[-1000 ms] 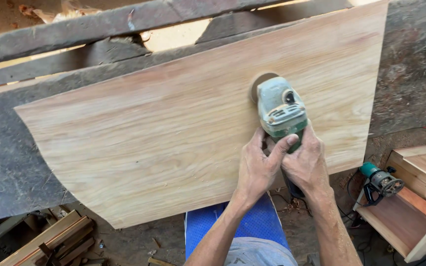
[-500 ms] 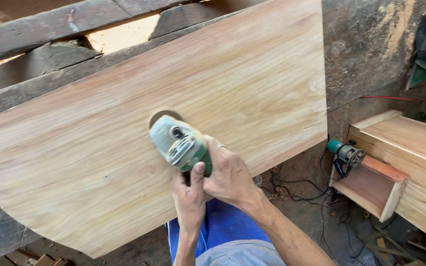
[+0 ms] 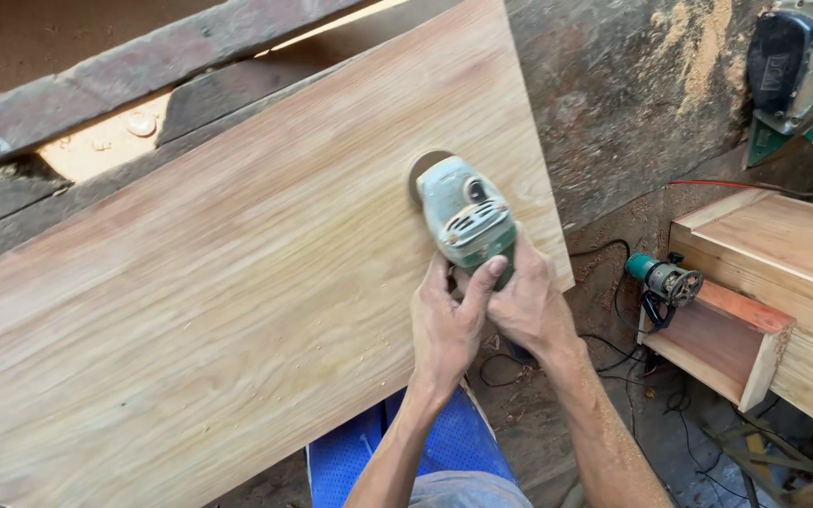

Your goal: The person uses an angle grinder with a sanding disc to smooth the surface and edges of a large wooden board. They move the tool across the board, flip it over, and continue sanding the other side and edges in a workshop setting.

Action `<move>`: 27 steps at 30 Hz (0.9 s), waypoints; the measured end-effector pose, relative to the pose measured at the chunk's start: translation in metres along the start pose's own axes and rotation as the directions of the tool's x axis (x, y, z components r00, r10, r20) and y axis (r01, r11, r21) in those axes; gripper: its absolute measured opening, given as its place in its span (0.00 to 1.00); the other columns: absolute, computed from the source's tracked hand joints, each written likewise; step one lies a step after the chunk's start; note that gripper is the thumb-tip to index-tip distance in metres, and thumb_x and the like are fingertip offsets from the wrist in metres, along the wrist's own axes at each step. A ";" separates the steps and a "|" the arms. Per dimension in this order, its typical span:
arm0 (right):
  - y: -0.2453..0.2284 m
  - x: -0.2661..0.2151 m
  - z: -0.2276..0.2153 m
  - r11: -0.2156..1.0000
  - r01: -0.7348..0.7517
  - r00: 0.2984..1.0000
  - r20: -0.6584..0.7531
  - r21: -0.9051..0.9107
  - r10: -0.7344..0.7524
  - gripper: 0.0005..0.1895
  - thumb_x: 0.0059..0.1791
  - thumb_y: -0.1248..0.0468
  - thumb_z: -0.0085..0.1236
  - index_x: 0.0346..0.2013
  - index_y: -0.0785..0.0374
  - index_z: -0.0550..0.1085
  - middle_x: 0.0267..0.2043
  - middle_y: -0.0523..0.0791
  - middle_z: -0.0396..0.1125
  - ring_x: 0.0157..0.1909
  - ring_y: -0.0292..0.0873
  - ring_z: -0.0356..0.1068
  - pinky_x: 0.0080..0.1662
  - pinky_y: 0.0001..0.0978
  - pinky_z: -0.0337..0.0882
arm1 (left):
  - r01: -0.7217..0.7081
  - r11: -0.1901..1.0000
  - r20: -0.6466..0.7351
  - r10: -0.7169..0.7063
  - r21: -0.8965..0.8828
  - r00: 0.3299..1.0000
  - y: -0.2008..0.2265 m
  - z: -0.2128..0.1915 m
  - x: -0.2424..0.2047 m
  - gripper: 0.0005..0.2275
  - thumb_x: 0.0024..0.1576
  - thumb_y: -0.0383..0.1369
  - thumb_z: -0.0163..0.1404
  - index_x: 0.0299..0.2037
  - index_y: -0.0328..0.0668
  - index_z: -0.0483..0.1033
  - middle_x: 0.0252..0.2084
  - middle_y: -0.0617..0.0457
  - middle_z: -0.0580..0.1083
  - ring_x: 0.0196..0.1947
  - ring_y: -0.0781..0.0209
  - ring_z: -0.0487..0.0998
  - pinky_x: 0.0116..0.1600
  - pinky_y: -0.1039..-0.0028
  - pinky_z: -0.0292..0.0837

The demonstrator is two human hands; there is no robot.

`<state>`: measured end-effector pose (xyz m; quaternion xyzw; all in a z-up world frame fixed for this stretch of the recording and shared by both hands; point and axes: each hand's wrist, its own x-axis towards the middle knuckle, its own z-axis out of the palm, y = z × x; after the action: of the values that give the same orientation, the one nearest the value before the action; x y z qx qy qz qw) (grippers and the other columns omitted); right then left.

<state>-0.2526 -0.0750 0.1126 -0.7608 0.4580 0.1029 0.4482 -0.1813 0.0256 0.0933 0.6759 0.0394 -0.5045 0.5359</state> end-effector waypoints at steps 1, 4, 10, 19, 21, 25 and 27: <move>0.000 0.006 -0.009 1.000 -0.001 1.000 -0.001 0.004 0.001 0.29 0.45 0.57 0.66 0.55 0.68 0.67 0.46 0.54 0.75 0.47 0.50 0.79 0.48 0.40 0.79 | 0.000 1.000 0.000 0.000 0.004 1.000 0.006 0.009 0.005 0.21 0.56 0.45 0.58 0.47 0.33 0.76 0.27 0.46 0.78 0.26 0.65 0.73 0.33 0.69 0.72; 0.003 0.020 -0.035 1.000 -0.010 0.998 -0.056 -0.003 0.010 0.31 0.45 0.56 0.66 0.57 0.69 0.68 0.48 0.54 0.75 0.49 0.50 0.78 0.50 0.40 0.78 | -0.032 0.998 0.032 0.031 0.055 0.999 0.022 0.036 0.016 0.23 0.56 0.49 0.57 0.47 0.32 0.76 0.27 0.44 0.77 0.25 0.62 0.74 0.33 0.67 0.72; 0.033 0.031 -0.058 0.999 0.033 0.993 -0.111 -0.033 -0.037 0.34 0.45 0.55 0.69 0.58 0.71 0.68 0.51 0.53 0.74 0.50 0.49 0.76 0.51 0.40 0.76 | -0.108 0.993 0.023 0.107 0.050 0.994 0.028 0.067 0.035 0.29 0.56 0.55 0.53 0.48 0.30 0.76 0.33 0.39 0.79 0.32 0.50 0.83 0.38 0.62 0.75; 0.035 -0.008 -0.027 0.999 -0.004 0.994 -0.109 -0.037 0.000 0.32 0.45 0.54 0.72 0.55 0.71 0.71 0.50 0.52 0.74 0.50 0.48 0.75 0.52 0.39 0.75 | -0.094 0.986 0.064 0.086 0.138 0.994 -0.008 0.039 -0.004 0.32 0.56 0.59 0.51 0.48 0.29 0.74 0.38 0.37 0.79 0.36 0.45 0.83 0.40 0.59 0.77; 0.020 -0.020 -0.006 0.998 0.002 0.993 -0.120 -0.058 -0.009 0.33 0.45 0.54 0.71 0.56 0.71 0.71 0.50 0.52 0.74 0.50 0.48 0.76 0.51 0.40 0.74 | -0.192 0.973 0.016 0.191 0.128 0.981 -0.017 0.018 -0.015 0.31 0.58 0.58 0.52 0.48 0.29 0.76 0.42 0.34 0.79 0.42 0.40 0.81 0.44 0.58 0.76; 0.001 -0.046 0.035 0.995 0.005 0.992 -0.121 -0.104 -0.018 0.32 0.45 0.55 0.71 0.56 0.70 0.71 0.49 0.53 0.74 0.49 0.48 0.76 0.50 0.40 0.74 | -0.050 0.992 0.056 0.044 0.119 0.997 -0.027 -0.030 -0.039 0.30 0.55 0.57 0.54 0.44 0.29 0.75 0.37 0.36 0.79 0.36 0.46 0.83 0.41 0.60 0.77; -0.013 -0.059 0.060 0.995 0.010 0.997 -0.078 -0.102 -0.018 0.30 0.46 0.56 0.70 0.56 0.69 0.71 0.48 0.53 0.75 0.48 0.48 0.76 0.49 0.40 0.73 | -0.086 0.996 -0.010 0.086 -0.007 0.996 -0.036 -0.057 -0.053 0.30 0.55 0.57 0.54 0.47 0.32 0.75 0.37 0.38 0.80 0.38 0.49 0.83 0.42 0.63 0.77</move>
<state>-0.2603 0.0090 0.1190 -0.7892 0.4641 0.0928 0.3914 -0.1922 0.1106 0.1023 0.6773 0.0148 -0.4773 0.5597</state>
